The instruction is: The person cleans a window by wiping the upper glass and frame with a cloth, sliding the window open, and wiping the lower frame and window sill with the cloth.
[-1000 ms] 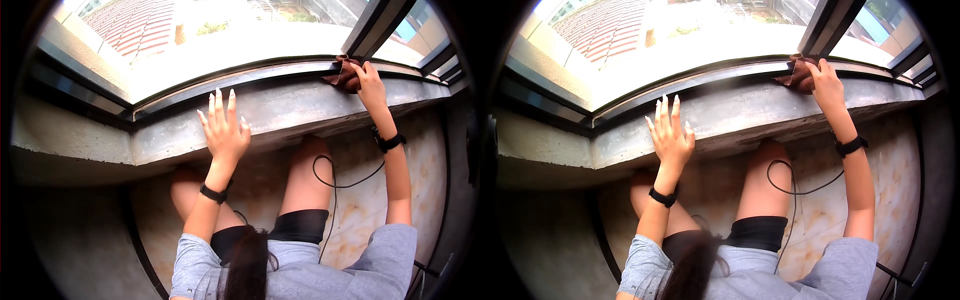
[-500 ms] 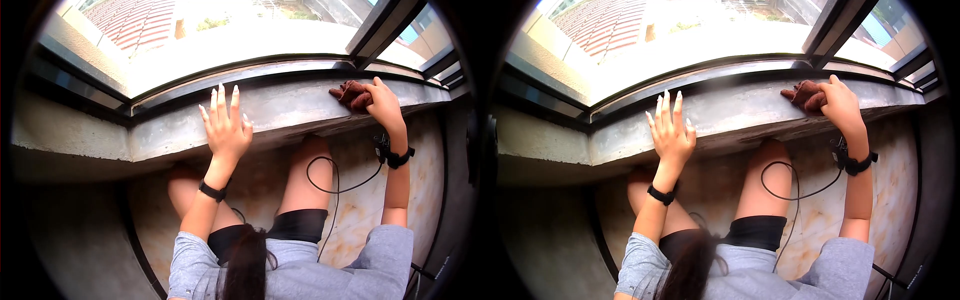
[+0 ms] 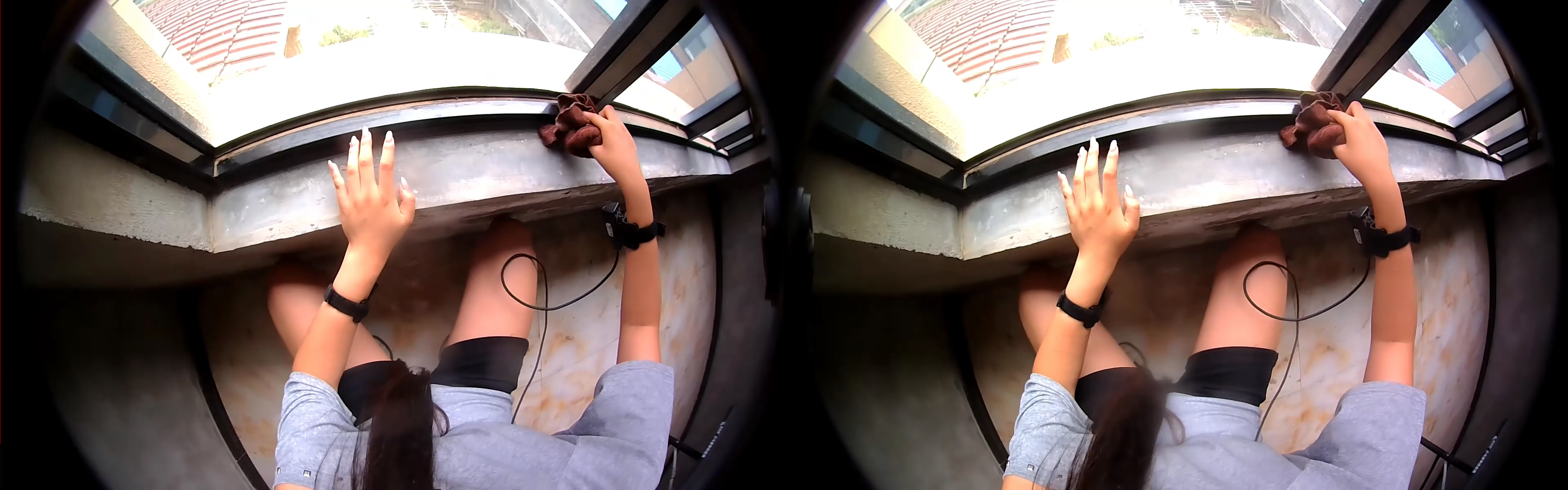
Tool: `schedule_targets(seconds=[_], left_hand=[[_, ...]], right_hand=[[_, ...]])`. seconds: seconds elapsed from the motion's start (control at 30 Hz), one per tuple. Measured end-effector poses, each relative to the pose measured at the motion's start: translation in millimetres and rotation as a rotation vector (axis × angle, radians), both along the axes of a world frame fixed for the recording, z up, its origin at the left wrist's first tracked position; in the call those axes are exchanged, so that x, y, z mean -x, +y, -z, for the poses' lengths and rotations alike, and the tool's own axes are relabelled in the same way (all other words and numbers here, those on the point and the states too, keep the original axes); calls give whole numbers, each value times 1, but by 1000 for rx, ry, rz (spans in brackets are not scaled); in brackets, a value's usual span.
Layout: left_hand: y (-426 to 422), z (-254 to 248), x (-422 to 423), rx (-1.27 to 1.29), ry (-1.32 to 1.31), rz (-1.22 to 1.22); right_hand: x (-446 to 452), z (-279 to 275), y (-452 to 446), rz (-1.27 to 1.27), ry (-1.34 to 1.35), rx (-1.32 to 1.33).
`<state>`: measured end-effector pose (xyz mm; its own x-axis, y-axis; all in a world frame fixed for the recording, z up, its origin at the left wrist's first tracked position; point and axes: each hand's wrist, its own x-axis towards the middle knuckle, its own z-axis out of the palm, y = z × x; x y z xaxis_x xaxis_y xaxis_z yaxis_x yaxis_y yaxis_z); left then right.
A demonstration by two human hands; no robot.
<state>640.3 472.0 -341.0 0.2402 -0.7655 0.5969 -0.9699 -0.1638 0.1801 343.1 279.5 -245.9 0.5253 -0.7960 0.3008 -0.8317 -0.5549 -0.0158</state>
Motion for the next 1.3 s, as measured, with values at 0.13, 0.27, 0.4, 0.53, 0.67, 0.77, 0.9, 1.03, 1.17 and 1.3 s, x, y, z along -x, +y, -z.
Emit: schedule_targets(seconds=[0.13,0.27,0.4,0.53,0.67,0.77,0.9,1.03,1.17,1.3], left_hand=[[0,0,-1,13,42,-9],[0,1,-1,20,39,8],[0,1,-1,1,41,11],[0,-2,-2,-45,26,27],[3,-6,-2,-151,-1,67],[4,-8,-3,-195,-20,89],[6,-9,-4,-231,11,113],[16,-17,-5,-318,57,157],[6,-25,0,-314,3,227],[-26,-33,13,-265,-79,256]], right_hand=[[23,-28,1,-108,-381,-296],[55,-15,-15,-213,-730,-663],[67,23,-6,-310,-1307,-954],[72,53,12,-360,-1493,-887],[86,66,9,-146,-1728,-526],[87,54,12,140,-2040,-285],[105,59,35,257,-2178,-280],[124,76,63,326,-2165,-282],[130,91,59,-26,-1851,-333],[48,40,35,-88,-1229,-122]])
